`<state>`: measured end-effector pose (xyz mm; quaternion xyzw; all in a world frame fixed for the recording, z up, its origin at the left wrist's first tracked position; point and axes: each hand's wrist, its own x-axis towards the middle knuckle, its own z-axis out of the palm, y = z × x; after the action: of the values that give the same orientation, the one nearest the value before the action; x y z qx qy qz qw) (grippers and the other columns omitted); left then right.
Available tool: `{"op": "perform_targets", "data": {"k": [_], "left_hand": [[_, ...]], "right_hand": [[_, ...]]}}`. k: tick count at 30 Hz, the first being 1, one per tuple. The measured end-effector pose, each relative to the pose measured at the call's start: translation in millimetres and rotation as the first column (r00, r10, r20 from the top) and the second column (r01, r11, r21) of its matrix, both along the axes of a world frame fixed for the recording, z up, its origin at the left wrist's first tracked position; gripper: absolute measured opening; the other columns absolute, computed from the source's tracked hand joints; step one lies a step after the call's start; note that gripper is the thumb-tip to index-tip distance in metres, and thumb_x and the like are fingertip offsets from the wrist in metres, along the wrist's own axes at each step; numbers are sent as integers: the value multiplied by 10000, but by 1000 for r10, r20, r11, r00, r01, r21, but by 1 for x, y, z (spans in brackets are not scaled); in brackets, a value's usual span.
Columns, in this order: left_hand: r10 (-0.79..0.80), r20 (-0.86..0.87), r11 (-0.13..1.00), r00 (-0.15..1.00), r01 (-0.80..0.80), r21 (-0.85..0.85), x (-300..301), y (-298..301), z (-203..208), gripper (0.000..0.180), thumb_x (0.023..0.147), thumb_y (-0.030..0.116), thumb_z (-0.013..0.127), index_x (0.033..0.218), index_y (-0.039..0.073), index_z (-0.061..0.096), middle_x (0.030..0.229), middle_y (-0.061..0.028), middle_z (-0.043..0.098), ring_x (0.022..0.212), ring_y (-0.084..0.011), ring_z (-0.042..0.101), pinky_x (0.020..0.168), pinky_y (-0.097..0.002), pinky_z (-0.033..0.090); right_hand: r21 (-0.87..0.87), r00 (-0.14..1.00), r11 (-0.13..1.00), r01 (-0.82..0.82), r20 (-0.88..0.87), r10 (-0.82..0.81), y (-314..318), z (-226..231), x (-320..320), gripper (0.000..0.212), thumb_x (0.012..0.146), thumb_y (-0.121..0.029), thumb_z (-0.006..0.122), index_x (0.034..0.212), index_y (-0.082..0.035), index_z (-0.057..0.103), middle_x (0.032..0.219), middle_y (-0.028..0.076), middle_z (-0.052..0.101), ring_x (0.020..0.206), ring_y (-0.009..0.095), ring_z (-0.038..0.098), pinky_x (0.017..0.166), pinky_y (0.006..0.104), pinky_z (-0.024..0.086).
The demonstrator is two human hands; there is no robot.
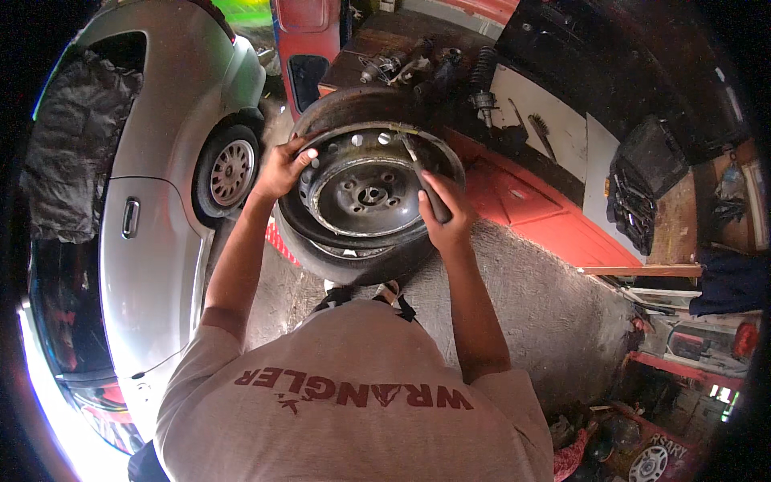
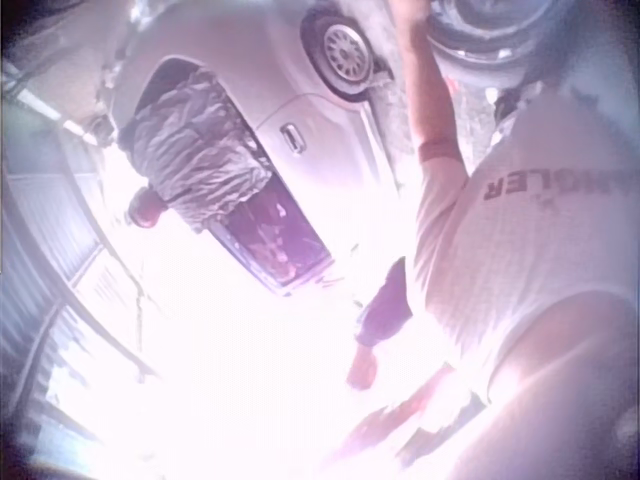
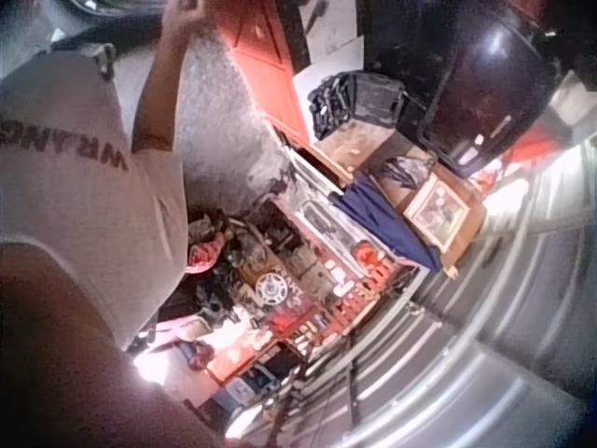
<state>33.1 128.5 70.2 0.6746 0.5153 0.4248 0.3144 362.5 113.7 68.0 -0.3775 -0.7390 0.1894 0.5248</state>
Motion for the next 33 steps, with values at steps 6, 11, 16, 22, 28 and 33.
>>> {"op": "perform_targets", "data": {"k": [6, 11, 16, 22, 28, 33], "left_hand": [[12, 35, 997, 999, -9, -72, 4, -1, 10, 484, 878, 256, 716, 1306, 63, 600, 1200, -142, 666, 1133, -188, 570, 1110, -361, 299], [3, -40, 998, 999, 0, 68, -4, -3, -5, 423, 908, 158, 666, 1319, 86, 597, 1319, -116, 611, 1274, -257, 516, 1118, -378, 306], [-20, -64, 997, 998, 24, 71, -8, -2, -8, 410, 924, 128, 635, 1329, 85, 588, 1384, -160, 549, 1330, -274, 471, 1110, -380, 334], [10, -41, 996, 999, -7, 87, -13, -13, -18, 402, 934, 139, 625, 1327, 66, 584, 1380, -167, 552, 1312, -277, 492, 1100, -374, 351], [78, -54, 991, 996, -71, 116, -23, -36, -26, 393, 940, 136, 623, 1320, 41, 582, 1337, -162, 588, 1287, -267, 517, 1086, -365, 366], [124, -58, 983, 991, -115, 140, -43, -52, -44, 389, 951, 161, 607, 1313, 22, 577, 1335, -171, 588, 1293, -280, 515, 1092, -364, 358]], "right_hand": [[-104, 994, 990, 98, -40, -103, -7, -30, 30, 286, 836, 6, 654, 1121, 22, 666, 1112, 147, 690, 1030, 242, 658, 919, 345, 488], [-166, 975, 983, 80, -191, -112, -11, -45, 48, 254, 864, -5, 604, 1104, 57, 659, 1132, 151, 672, 1071, 238, 623, 967, 343, 457], [-154, 974, 985, 79, -197, -109, -8, -46, 52, 261, 866, -7, 597, 1113, 54, 655, 1153, 154, 660, 1098, 244, 606, 990, 352, 436], [-201, 934, 979, 31, -342, -100, -5, -52, 47, 272, 888, -71, 578, 1115, 64, 642, 1160, 153, 652, 1078, 260, 621, 1006, 371, 443], [-287, 836, 955, -76, -540, -96, -6, -63, 33, 267, 881, -98, 556, 1070, 66, 652, 1157, 177, 659, 1064, 284, 634, 991, 377, 461], [-190, 933, 980, -54, -358, -19, -10, -54, 29, 276, 898, -99, 540, 1107, 62, 620, 1189, 173, 627, 1082, 274, 623, 975, 343, 467]]}}
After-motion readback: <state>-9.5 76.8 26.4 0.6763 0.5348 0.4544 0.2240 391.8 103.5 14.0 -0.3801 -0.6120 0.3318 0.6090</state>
